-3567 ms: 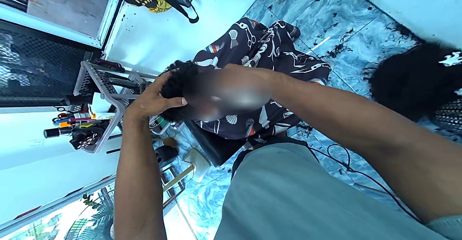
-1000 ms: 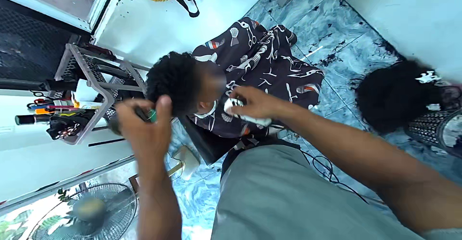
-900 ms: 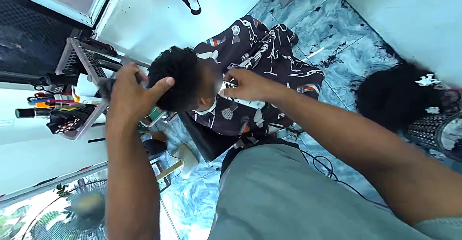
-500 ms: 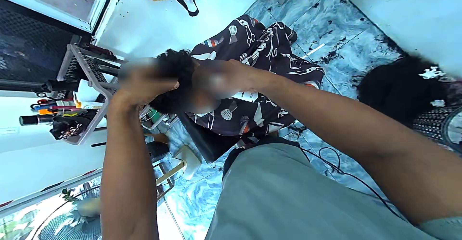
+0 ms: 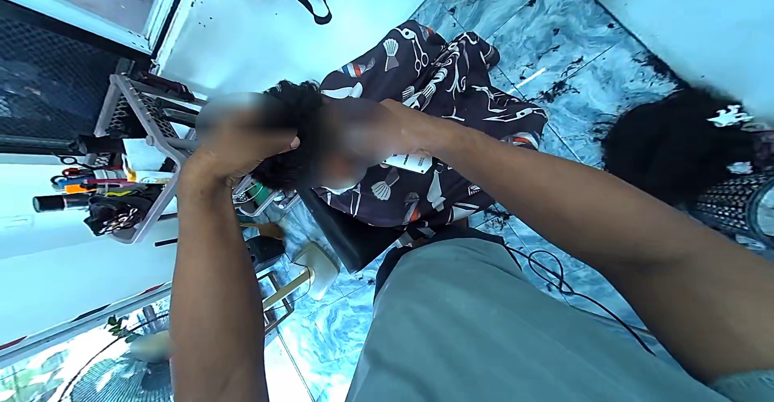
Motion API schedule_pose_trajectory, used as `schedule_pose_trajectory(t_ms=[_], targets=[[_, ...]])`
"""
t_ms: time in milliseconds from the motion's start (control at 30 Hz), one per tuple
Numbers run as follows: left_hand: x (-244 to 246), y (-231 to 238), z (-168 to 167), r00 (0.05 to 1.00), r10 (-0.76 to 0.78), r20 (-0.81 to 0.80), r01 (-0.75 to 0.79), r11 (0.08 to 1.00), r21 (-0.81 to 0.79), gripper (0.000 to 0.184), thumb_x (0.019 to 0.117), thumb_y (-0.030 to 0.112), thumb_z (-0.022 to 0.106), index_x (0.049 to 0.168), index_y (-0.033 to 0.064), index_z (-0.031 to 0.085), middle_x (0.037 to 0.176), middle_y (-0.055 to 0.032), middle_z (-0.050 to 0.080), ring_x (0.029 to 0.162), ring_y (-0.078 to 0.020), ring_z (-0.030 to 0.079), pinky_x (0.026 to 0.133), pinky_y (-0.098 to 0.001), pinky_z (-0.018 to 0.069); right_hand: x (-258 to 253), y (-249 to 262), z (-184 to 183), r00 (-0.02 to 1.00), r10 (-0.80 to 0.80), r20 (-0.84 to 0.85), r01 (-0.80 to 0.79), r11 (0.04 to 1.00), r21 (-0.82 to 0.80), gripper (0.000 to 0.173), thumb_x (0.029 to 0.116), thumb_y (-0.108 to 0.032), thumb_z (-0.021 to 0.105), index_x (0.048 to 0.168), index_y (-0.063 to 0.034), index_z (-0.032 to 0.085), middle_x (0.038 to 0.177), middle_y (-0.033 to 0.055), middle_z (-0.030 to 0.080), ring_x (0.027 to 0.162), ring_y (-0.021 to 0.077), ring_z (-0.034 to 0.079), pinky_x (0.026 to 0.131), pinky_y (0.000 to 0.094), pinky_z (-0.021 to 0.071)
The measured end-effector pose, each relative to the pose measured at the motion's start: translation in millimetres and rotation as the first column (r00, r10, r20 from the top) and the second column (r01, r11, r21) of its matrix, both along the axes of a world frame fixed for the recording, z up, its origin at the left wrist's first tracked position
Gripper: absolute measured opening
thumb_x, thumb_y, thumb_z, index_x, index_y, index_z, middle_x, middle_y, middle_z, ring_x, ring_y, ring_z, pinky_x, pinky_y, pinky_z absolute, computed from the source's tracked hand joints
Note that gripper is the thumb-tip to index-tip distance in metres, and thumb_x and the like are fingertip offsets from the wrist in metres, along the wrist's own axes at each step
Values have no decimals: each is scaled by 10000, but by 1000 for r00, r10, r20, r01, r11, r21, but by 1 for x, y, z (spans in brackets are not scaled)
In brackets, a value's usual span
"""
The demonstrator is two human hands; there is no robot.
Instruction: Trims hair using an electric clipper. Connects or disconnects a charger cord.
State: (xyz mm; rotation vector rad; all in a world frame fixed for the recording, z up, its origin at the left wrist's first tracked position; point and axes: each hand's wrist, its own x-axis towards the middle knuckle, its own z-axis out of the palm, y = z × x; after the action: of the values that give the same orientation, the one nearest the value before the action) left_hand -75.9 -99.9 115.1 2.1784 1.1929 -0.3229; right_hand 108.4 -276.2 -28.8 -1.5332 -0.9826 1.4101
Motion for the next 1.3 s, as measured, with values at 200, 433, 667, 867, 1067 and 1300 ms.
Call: schedule_pose_trajectory(t_ms=[200, 433, 667, 867, 1067, 1300], targets=[[0, 2, -1, 1000, -8, 9, 8, 1000, -9, 489, 809, 177, 875, 1140, 62, 534, 1056, -119, 641, 962, -191, 659, 855, -428, 575, 2, 1, -1, 995, -43, -93, 41, 999, -23, 366, 878, -257, 811, 1050, 22, 647, 867, 156, 688, 642, 224, 690, 609, 401, 621], [0, 2, 0, 1000, -3, 0, 3, 1000, -9, 502, 808, 187, 876, 1156, 63, 536, 1071, -125, 651, 970, -202, 665, 857, -443, 577, 6, 3, -5, 999, -25, -28, 24, 999, -30, 361, 876, -270, 817, 1033, 12, 654, 866, 142, 676, 671, 215, 677, 625, 403, 605], [0, 3, -1, 1000, 4, 9, -3, 1000, -24, 496, 812, 170, 869, 1165, 67, 537, 1073, -121, 646, 974, -193, 664, 858, -434, 580, 6, 4, -6, 1000, -17, 9, 17, 1000, -27, 360, 859, -282, 821, 1012, 4, 664, 865, 142, 668, 692, 227, 656, 643, 433, 576], [0, 1, 1, 1000, 2, 5, -2, 1000, -26, 491, 824, 162, 857, 1173, 58, 527, 1063, -126, 649, 951, -199, 672, 843, -433, 586, 6, 6, -7, 996, 26, 91, -26, 1000, -5, 354, 836, -298, 833, 947, -4, 671, 829, 129, 652, 727, 239, 632, 679, 473, 539], [-1, 0, 2, 1000, 11, 16, -10, 999, -42, 470, 829, 146, 850, 1154, 69, 519, 1059, -110, 646, 951, -181, 669, 840, -410, 588, 6, 4, -1, 998, -26, -63, 25, 1000, -12, 346, 870, -256, 814, 1028, 6, 652, 859, 150, 689, 643, 221, 689, 606, 398, 616], [-3, -1, 1, 1000, 25, 19, -25, 999, -41, 482, 825, 145, 854, 1170, 70, 525, 1074, -108, 647, 961, -177, 670, 843, -401, 591, 4, 5, -4, 998, -27, -53, 30, 997, 67, 352, 863, -261, 821, 1032, 3, 660, 869, 137, 691, 690, 215, 692, 641, 400, 614]])
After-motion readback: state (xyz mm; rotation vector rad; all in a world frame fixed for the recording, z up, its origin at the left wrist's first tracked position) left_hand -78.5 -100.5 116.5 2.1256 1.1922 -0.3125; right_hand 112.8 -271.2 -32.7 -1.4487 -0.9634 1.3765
